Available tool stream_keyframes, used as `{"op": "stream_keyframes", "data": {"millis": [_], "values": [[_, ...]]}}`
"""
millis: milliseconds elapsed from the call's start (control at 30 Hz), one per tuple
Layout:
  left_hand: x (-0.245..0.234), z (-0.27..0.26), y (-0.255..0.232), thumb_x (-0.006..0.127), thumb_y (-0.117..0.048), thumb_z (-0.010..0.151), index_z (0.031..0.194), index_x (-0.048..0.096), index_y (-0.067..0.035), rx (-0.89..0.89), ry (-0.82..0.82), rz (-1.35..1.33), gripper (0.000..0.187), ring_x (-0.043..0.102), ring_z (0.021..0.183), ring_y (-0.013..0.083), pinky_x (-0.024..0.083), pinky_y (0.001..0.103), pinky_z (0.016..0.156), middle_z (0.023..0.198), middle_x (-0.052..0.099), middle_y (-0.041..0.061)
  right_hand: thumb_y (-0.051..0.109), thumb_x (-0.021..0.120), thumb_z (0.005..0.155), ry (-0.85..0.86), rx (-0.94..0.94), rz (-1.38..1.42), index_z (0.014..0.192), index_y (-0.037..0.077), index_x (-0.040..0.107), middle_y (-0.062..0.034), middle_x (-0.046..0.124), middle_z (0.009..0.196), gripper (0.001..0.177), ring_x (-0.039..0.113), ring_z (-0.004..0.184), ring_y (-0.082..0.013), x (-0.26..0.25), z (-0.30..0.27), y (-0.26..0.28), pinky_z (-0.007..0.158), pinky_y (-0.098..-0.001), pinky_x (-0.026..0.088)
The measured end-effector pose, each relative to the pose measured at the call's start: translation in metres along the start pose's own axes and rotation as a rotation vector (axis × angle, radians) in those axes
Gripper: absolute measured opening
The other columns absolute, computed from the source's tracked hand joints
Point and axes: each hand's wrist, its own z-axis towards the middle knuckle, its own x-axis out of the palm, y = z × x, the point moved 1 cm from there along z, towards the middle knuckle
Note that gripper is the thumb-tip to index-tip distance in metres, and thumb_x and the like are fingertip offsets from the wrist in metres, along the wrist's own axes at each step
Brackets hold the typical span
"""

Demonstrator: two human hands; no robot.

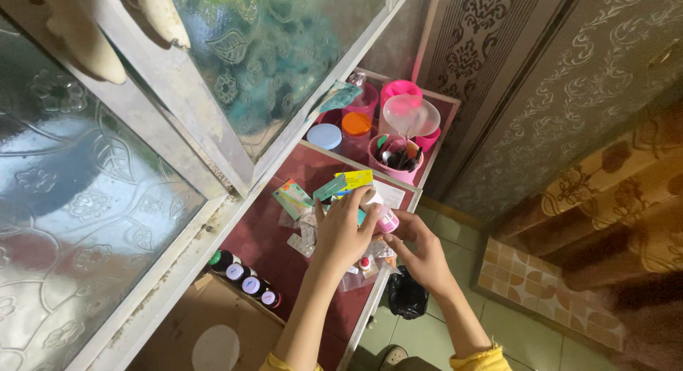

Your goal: The person sorts various medicine bottles, blister packs, and boxes from a cardboard box onto a cluttered shelf. They handle items one by one, inspecting labels and placing them into a pink organizer or arranging them on the shelf surface.

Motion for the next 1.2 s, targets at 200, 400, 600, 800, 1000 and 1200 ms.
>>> {"op": "stream_keyframes", "data": {"millis": [200, 400, 600, 800, 1000, 1200], "values": [[0.011, -0.033, -0.001, 0.073, -0.029, 0.090, 0.127, 0.059, -0.013, -0.099, -0.031, -0.223, 0.043, 0.071, 0.103, 0.0318, 0.025, 0.068, 0.111, 0.105, 0.076, 0.010, 0.001, 0.064, 0.094, -0.091, 0.070, 0.075, 0.145, 0.001, 0.052, -0.0126, 0.070, 0.116, 0.053, 0.069, 0.106, -0.0160, -0.007, -0.002, -0.013, 0.095, -0.0312, 0.055], [0.026, -0.053, -0.022, 0.087, -0.022, 0.069, 0.105, 0.057, -0.009, -0.107, -0.070, -0.189, 0.049, 0.071, 0.090, 0.0323, 0.036, 0.063, 0.102, 0.093, 0.074, 0.008, -0.002, 0.057, 0.103, -0.160, 0.037, 0.195, 0.135, -0.004, 0.056, -0.0102, 0.069, 0.126, 0.033, 0.065, 0.121, -0.0156, -0.013, -0.002, -0.017, 0.102, -0.0306, 0.051], [0.028, -0.051, -0.036, 0.087, -0.024, 0.075, 0.100, 0.054, -0.013, -0.071, -0.138, -0.067, 0.043, 0.070, 0.089, 0.0288, 0.035, 0.064, 0.108, 0.085, 0.069, 0.000, 0.005, 0.065, 0.094, 0.097, 0.117, 0.236, 0.156, 0.011, 0.035, -0.0048, 0.057, 0.138, 0.069, 0.057, 0.123, -0.0120, -0.006, -0.009, 0.022, 0.099, -0.0285, 0.049], [0.019, -0.052, -0.041, 0.085, -0.016, 0.072, 0.105, 0.059, -0.019, 0.026, -0.079, 0.013, 0.042, 0.068, 0.107, 0.0250, 0.023, 0.071, 0.115, 0.098, 0.072, -0.002, 0.002, 0.071, 0.090, 0.013, -0.018, -0.195, 0.157, 0.011, 0.043, -0.0091, 0.060, 0.117, 0.073, 0.058, 0.109, -0.0184, -0.017, -0.008, 0.041, 0.097, -0.0312, 0.046], [-0.004, -0.048, -0.046, 0.081, -0.012, 0.069, 0.139, 0.056, -0.014, 0.037, -0.138, -0.118, 0.074, 0.059, 0.119, 0.0320, 0.020, 0.072, 0.109, 0.128, 0.065, 0.008, -0.010, 0.066, 0.074, 0.080, -0.044, -0.318, 0.145, 0.009, 0.060, -0.0104, 0.061, 0.104, 0.074, 0.062, 0.103, -0.0205, -0.036, -0.012, 0.036, 0.097, -0.0299, 0.048], [-0.005, -0.051, -0.046, 0.082, -0.018, 0.075, 0.122, 0.071, -0.021, 0.073, -0.014, -0.141, 0.048, 0.066, 0.113, 0.0265, 0.023, 0.068, 0.115, 0.112, 0.073, 0.000, -0.012, 0.055, 0.075, 0.000, 0.007, -0.132, 0.147, 0.006, 0.045, -0.0129, 0.061, 0.123, 0.075, 0.060, 0.119, -0.0207, -0.027, -0.015, 0.040, 0.097, -0.0307, 0.052]]}}
